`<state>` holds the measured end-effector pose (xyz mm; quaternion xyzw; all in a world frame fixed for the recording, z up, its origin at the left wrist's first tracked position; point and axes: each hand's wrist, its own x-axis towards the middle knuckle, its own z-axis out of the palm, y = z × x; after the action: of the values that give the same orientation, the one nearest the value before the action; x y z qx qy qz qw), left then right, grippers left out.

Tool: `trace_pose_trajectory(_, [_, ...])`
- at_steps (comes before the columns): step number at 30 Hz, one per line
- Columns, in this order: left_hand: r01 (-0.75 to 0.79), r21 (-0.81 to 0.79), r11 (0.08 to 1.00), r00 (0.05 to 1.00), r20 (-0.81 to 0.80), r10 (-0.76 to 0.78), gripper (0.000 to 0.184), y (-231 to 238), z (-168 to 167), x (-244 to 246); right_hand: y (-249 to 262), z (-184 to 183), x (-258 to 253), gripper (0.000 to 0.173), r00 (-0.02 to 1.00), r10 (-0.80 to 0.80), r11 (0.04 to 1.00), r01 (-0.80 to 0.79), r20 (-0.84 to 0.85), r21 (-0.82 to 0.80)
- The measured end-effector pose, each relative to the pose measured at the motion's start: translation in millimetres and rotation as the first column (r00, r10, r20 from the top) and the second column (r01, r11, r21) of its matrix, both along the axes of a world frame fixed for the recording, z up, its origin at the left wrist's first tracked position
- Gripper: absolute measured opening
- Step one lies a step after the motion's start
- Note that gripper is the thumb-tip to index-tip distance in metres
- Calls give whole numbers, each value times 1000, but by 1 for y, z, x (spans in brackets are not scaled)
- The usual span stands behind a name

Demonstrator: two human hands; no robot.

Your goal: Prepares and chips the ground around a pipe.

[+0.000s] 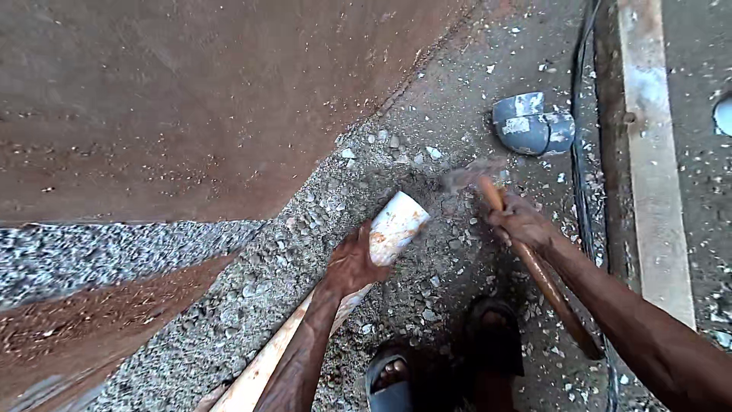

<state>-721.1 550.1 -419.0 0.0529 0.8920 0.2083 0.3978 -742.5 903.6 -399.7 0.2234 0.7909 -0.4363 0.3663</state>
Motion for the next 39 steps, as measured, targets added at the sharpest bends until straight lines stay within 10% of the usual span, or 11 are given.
trace_pose_trajectory(4, [-8,5,1000,1000,-5,8,118,0,-3,0,-2,0,-7,42,953,272,962,-268,132,-48])
trace_pose_trajectory(11, [1,-9,1000,1000,-11,-1,118,-1,5,-1,12,-15,-4,30,981,-186,974,178,-49,-139])
trace_pose_trajectory(18, [-13,-9,1000,1000,-16,13,118,0,1,2,0,5,-14,38,936,327,945,-327,127,-22])
trace_pose_trajectory(24, [-11,-15,1000,997,-74,10,120,-3,3,5,11,-18,-10,36,1000,25,1000,-25,3,-1])
trace_pose_trajectory(30, [-37,-9,999,993,-117,36,121,-1,4,10,-3,0,-14,35,929,337,941,-325,154,-98])
trace_pose_trajectory(39, [-59,-3,998,985,-163,58,120,-1,6,15,1,-26,-25,37,997,81,996,-80,13,-37])
